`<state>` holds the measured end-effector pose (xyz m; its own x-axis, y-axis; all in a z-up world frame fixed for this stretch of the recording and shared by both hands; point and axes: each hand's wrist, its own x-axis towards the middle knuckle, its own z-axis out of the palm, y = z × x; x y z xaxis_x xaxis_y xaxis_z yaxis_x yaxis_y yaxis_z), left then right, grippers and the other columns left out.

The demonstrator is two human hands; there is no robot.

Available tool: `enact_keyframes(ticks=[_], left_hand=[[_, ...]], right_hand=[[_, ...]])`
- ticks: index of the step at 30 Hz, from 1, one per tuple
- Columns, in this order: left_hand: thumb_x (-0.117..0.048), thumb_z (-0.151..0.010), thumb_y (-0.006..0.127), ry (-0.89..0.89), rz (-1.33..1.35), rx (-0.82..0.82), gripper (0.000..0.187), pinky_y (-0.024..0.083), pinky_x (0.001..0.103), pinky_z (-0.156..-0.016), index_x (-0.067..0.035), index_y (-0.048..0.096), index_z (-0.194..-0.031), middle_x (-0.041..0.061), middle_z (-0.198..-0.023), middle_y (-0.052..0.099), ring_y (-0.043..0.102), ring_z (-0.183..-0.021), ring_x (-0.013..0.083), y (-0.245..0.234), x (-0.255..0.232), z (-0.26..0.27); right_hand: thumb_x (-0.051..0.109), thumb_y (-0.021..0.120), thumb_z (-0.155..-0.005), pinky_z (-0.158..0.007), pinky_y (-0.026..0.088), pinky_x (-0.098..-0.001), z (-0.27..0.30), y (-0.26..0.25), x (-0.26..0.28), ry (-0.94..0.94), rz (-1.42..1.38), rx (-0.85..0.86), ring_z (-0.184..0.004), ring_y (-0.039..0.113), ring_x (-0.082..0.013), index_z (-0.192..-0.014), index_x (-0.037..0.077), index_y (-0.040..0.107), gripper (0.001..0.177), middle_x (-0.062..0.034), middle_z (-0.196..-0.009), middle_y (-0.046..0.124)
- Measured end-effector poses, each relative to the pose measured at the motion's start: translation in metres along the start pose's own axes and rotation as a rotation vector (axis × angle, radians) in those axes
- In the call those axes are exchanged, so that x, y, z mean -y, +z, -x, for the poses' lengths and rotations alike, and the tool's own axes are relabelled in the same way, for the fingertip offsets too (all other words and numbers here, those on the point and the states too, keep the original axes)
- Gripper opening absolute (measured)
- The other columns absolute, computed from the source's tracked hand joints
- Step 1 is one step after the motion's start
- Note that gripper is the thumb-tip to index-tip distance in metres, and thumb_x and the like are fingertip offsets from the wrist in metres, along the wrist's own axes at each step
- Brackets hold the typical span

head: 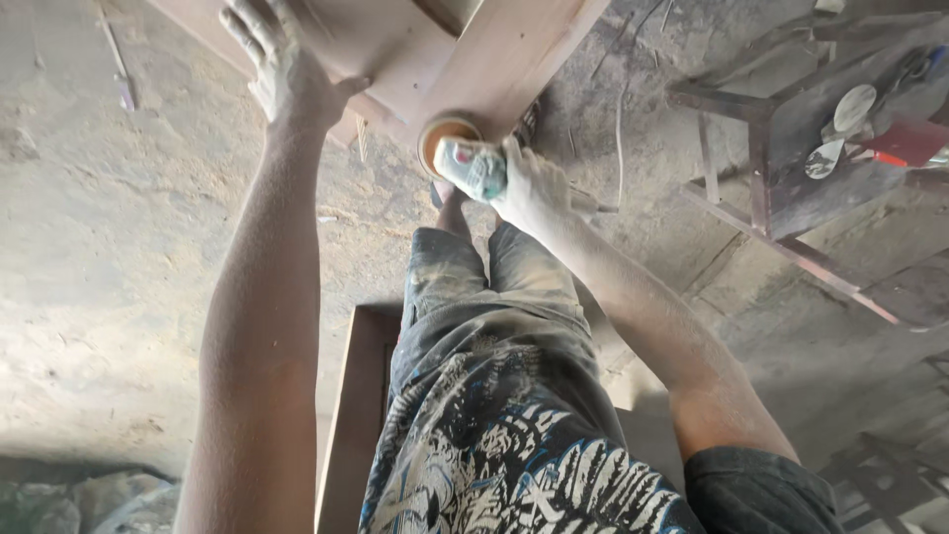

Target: The person uses an electric orbital sander to smooth the surface of a large wooden door. They systematically move the sander across the flat panels and the raised frame, generating visible wood dust.

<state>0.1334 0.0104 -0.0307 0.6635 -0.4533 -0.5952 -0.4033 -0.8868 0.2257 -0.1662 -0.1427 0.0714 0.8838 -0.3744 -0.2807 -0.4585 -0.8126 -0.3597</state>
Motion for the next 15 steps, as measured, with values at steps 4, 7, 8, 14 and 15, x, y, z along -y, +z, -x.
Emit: enact_keyframes(ticks=[4,7,8,14,15], left_hand=[[-0.066,-0.077,0.084,0.057,0.209,0.118,0.122,0.04,0.058,-0.117,0.001,0.024,-0.16,0.036,-0.16,0.028,0.024,-0.145,0.0489,0.008,0.008,0.003],[-0.061,-0.08,0.088,-0.008,-0.014,0.101,0.111,0.04,0.058,-0.117,0.001,0.033,-0.153,0.035,-0.166,0.008,0.002,-0.156,0.0497,0.003,0.004,-0.004],[-0.062,-0.075,0.089,0.014,-0.037,0.047,0.119,0.04,0.058,-0.113,0.004,0.029,-0.154,0.038,-0.162,0.008,0.002,-0.151,0.0534,0.0,-0.002,-0.008],[-0.058,-0.068,0.093,0.011,0.062,0.004,0.127,0.047,0.051,-0.106,0.01,0.025,-0.15,0.038,-0.158,0.02,0.019,-0.147,0.05,-0.014,-0.01,0.003],[-0.058,-0.071,0.092,0.028,0.065,0.013,0.121,0.043,0.052,-0.11,0.004,0.028,-0.153,0.032,-0.157,0.028,0.025,-0.147,0.0455,-0.016,-0.009,0.006]], right_hand=[[0.045,0.089,-0.092,-0.058,0.061,-0.0379,0.001,-0.018,-0.051,0.322,-0.149,0.01,-0.074,0.074,-0.0243,-0.12,0.0,0.049,0.067,-0.0164,-0.089,0.073],[0.036,0.096,-0.084,-0.069,0.064,-0.0386,-0.025,-0.031,-0.113,0.425,-0.12,-0.106,-0.082,0.075,-0.0223,-0.121,0.002,0.053,0.065,-0.0121,-0.103,0.076],[0.03,0.094,-0.081,-0.072,0.063,-0.0397,-0.03,-0.035,-0.131,0.408,-0.09,-0.139,-0.083,0.075,-0.0237,-0.126,-0.001,0.05,0.07,-0.0136,-0.101,0.075],[0.023,0.092,-0.083,-0.081,0.065,-0.0349,-0.015,-0.002,-0.134,0.299,-0.221,-0.364,-0.095,0.075,-0.0237,-0.134,-0.004,0.049,0.071,-0.0158,-0.114,0.072],[0.019,0.086,-0.088,-0.084,0.065,-0.0344,-0.004,0.007,-0.116,0.273,-0.376,-0.326,-0.098,0.076,-0.0225,-0.137,-0.002,0.051,0.063,-0.0146,-0.118,0.072]])
